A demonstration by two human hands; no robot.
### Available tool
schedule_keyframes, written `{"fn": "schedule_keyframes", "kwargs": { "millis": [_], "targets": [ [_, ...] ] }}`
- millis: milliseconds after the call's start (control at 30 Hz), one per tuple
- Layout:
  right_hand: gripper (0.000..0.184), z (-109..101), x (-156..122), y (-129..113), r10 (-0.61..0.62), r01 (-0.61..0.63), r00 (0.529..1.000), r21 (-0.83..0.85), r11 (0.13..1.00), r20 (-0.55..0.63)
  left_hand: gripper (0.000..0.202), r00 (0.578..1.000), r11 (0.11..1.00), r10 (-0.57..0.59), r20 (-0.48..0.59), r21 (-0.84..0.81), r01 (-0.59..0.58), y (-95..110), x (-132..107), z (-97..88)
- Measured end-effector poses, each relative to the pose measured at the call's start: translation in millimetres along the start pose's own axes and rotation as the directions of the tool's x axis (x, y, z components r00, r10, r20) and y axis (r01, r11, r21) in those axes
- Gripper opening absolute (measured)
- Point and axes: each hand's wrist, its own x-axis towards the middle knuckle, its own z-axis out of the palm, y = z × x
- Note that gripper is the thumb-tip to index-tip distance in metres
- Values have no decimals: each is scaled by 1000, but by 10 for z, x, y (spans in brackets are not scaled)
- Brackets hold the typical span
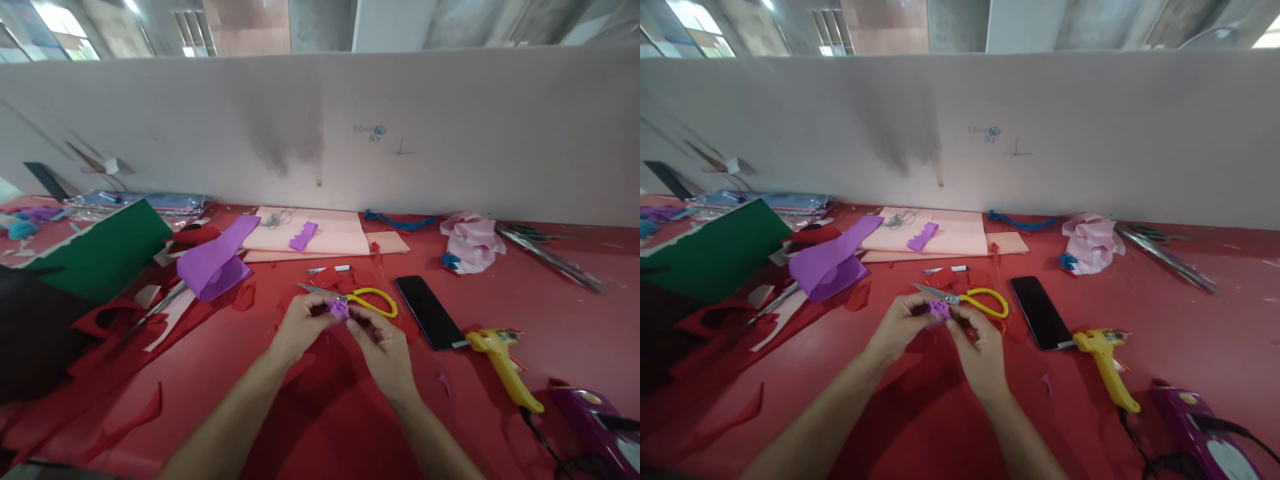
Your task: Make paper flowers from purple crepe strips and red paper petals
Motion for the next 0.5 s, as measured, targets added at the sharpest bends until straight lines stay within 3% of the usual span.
{"fn": "schedule_keyframes", "kwargs": {
  "millis": [233,500],
  "targets": [
    [16,-24,83,149,-43,42,999,-15,999,-33,53,996,1000,-22,84,3,22,-23,10,-74],
    [18,17,53,162,-42,31,990,-86,996,-132,63,998,990,-52,28,-127,55,-78,13,-30]
  ]
}}
